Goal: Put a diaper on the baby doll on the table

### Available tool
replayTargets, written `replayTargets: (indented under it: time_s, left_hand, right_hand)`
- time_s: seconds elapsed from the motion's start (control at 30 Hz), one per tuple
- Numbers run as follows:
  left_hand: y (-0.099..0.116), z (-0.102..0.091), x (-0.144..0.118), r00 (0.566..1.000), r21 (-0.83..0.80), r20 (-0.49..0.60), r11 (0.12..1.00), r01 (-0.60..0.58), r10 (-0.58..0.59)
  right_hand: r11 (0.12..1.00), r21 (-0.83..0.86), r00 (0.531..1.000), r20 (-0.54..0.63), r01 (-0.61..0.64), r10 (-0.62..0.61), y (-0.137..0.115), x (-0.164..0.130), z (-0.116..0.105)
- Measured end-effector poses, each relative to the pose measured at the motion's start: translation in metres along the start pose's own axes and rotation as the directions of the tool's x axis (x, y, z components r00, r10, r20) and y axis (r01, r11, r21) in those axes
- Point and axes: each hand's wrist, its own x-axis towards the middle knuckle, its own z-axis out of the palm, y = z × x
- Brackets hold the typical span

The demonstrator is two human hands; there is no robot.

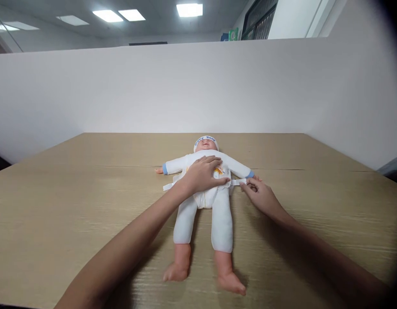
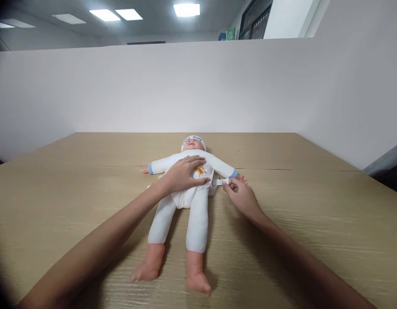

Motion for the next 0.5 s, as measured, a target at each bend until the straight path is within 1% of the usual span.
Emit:
replayTargets:
  time_s: [0.13,0.23,0.3,0.4,0.5]
  left_hand:
    - [-0.001,-0.001,-0.001,1.000,0.008,-0.003,1.000,0.013,-0.013]
    - [0.000,-0.004,-0.002,1.000,0.010,0.004,1.000,0.027,-0.027]
    - [0.002,-0.006,-0.003,0.999,0.001,0.007,0.999,0.032,-0.032]
    - [0.004,-0.006,-0.003,1.000,-0.031,-0.019,0.999,0.016,-0.017]
    - [0.001,-0.007,-0.001,0.998,-0.119,-0.054,0.992,-0.028,0.021]
  right_hand:
    - [0.994,0.104,1.000,-0.015,0.018,-0.017,-0.020,0.008,-0.010]
    - [0.987,0.154,0.998,-0.041,0.051,-0.045,-0.041,0.018,-0.010]
    - [0.980,0.176,0.996,-0.031,0.091,-0.086,-0.058,0.028,-0.002]
    - [0.968,0.193,0.985,0.027,0.162,-0.170,-0.083,0.043,0.019]
    - [0.956,0.185,0.966,0.084,0.227,-0.245,-0.098,0.053,0.035]
